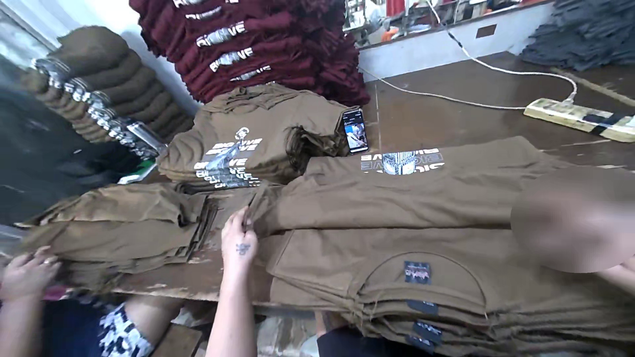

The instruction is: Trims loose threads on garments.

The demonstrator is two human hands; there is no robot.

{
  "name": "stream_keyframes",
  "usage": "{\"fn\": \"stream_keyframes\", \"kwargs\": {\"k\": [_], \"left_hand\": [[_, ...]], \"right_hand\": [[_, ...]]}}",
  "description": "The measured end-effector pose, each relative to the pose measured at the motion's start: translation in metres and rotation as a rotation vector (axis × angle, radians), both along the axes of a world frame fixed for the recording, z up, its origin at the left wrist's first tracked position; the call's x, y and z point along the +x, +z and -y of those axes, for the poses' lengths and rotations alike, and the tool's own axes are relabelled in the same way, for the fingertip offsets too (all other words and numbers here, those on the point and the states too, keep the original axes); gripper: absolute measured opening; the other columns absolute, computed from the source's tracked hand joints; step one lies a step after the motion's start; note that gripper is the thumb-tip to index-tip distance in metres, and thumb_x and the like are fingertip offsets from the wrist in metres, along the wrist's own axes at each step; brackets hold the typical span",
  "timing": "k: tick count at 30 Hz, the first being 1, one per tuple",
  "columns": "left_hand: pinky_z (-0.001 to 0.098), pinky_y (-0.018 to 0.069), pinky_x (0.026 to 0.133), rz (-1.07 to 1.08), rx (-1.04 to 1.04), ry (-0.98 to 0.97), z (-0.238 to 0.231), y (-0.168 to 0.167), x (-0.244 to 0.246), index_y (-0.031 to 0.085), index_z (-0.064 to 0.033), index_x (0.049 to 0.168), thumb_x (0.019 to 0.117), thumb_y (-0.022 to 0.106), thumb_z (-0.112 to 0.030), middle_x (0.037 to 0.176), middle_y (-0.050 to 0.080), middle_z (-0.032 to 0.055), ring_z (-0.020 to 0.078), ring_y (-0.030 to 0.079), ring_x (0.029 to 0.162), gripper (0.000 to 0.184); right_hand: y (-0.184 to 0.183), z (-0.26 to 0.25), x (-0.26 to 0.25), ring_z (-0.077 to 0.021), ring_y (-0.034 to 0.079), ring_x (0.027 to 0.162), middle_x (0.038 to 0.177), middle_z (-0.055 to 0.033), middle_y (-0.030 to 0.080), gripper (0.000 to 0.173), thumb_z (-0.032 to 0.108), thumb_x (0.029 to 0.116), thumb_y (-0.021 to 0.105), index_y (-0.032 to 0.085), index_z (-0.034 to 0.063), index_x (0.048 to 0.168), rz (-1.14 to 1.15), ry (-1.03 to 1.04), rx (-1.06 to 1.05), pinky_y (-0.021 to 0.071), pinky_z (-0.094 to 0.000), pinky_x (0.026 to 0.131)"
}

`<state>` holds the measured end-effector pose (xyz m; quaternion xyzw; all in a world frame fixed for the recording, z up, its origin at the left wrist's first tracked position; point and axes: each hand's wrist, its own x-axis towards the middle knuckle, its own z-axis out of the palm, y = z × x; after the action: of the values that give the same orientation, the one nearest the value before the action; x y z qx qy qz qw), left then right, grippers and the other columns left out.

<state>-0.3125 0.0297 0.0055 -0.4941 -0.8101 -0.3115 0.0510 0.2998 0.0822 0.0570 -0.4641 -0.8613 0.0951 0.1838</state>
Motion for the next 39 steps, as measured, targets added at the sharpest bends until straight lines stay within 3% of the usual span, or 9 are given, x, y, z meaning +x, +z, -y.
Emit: {"fn": "stream_keyframes", "kwargs": {"k": [3, 8, 11, 14, 18, 28, 32, 36, 39], "left_hand": [[0.0629, 0.0346, 0.113, 0.059, -0.030, -0.145, -0.026, 0.008, 0.015, 0.046, -0.0013, 0.151, 0.1059, 0.043, -0.012, 0.150, 0.047, 0.0276, 0.0454, 0.045, 0.139, 0.046], [0.0595, 0.0419, 0.107, 0.123, -0.133, -0.260, -0.090, 0.033, 0.040, 0.060, -0.0033, 0.136, 0.1104, 0.042, -0.021, 0.134, 0.059, 0.0243, 0.0398, 0.055, 0.128, 0.036], [0.0648, 0.0476, 0.098, 0.046, -0.336, -0.378, -0.120, 0.041, 0.050, 0.069, -0.0069, 0.123, 0.1038, 0.060, -0.034, 0.115, 0.070, 0.0203, 0.0381, 0.066, 0.112, 0.035], [0.0625, 0.0498, 0.091, 0.089, -0.461, -0.471, -0.132, 0.046, 0.043, 0.071, -0.0055, 0.114, 0.0933, 0.077, -0.030, 0.102, 0.071, 0.0190, 0.0351, 0.067, 0.098, 0.032], [0.0713, 0.0462, 0.089, 0.036, -0.322, -0.258, -0.115, 0.057, 0.018, 0.072, -0.0044, 0.104, 0.0931, 0.074, -0.019, 0.101, 0.070, 0.0238, 0.0444, 0.066, 0.102, 0.018], [0.0747, 0.0414, 0.096, 0.015, -0.159, 0.453, -0.002, 0.065, -0.090, 0.067, 0.0028, 0.120, 0.0958, 0.063, -0.027, 0.124, 0.063, 0.0342, 0.0528, 0.057, 0.122, 0.039], [0.0757, 0.0443, 0.089, -0.144, -0.240, 0.407, -0.016, 0.036, -0.097, 0.064, -0.0003, 0.123, 0.0985, 0.058, -0.020, 0.124, 0.065, 0.0309, 0.0530, 0.061, 0.117, 0.033], [0.0660, 0.0428, 0.102, -0.012, 0.103, 0.404, -0.012, 0.034, -0.094, 0.062, -0.0001, 0.132, 0.1042, 0.048, -0.024, 0.127, 0.065, 0.0284, 0.0454, 0.060, 0.123, 0.039], [0.0526, 0.0528, 0.088, 0.035, 0.260, 0.013, 0.008, 0.036, -0.051, 0.062, 0.0082, 0.127, 0.1071, 0.043, -0.019, 0.108, 0.069, 0.0287, 0.0358, 0.069, 0.096, 0.039]], "right_hand": [[-0.027, -0.041, 0.012, -0.0586, 0.050, 0.130, 0.145, -0.0339, 0.051, 0.055, 0.045, 0.0981, 0.063, 0.063, 0.0080, 0.139, 0.106, -0.081, 0.013, 0.0396, -0.0753, 0.102], [-0.048, -0.098, 0.035, -0.0542, 0.032, 0.146, 0.160, -0.0250, 0.038, 0.063, 0.057, 0.0966, 0.062, 0.058, 0.0183, 0.146, 0.259, -0.236, -0.167, 0.0296, -0.0783, 0.107], [-0.035, -0.094, 0.014, -0.0535, 0.035, 0.145, 0.156, -0.0271, 0.043, 0.066, 0.060, 0.0965, 0.060, 0.060, 0.0139, 0.143, 0.271, -0.241, -0.120, 0.0305, -0.0778, 0.107], [-0.053, -0.103, 0.015, -0.0479, 0.033, 0.149, 0.159, -0.0219, 0.042, 0.068, 0.069, 0.0973, 0.047, 0.055, 0.0256, 0.150, 0.275, -0.156, -0.007, 0.0228, -0.0761, 0.113], [-0.062, -0.105, 0.023, -0.0405, 0.024, 0.155, 0.164, -0.0155, 0.038, 0.069, 0.072, 0.0983, 0.040, 0.049, 0.0329, 0.155, 0.286, -0.196, -0.090, 0.0148, -0.0740, 0.117], [-0.066, -0.108, 0.026, -0.0459, 0.026, 0.153, 0.163, -0.0170, 0.039, 0.072, 0.075, 0.0953, 0.040, 0.054, 0.0315, 0.151, 0.238, -0.176, -0.057, 0.0160, -0.0781, 0.114], [-0.059, -0.105, 0.025, -0.0436, 0.024, 0.155, 0.165, -0.0160, 0.036, 0.069, 0.071, 0.0969, 0.043, 0.052, 0.0314, 0.153, 0.251, -0.183, -0.098, 0.0154, -0.0762, 0.115], [-0.049, -0.102, 0.027, -0.0426, 0.023, 0.155, 0.165, -0.0161, 0.035, 0.067, 0.067, 0.0982, 0.049, 0.049, 0.0305, 0.154, 0.294, -0.222, -0.186, 0.0176, -0.0756, 0.115], [-0.014, -0.102, -0.010, -0.0490, 0.033, 0.148, 0.158, -0.0246, 0.042, 0.069, 0.059, 0.0976, 0.059, 0.049, 0.0219, 0.155, 0.436, -0.255, -0.310, 0.0265, -0.0751, 0.112]]}}
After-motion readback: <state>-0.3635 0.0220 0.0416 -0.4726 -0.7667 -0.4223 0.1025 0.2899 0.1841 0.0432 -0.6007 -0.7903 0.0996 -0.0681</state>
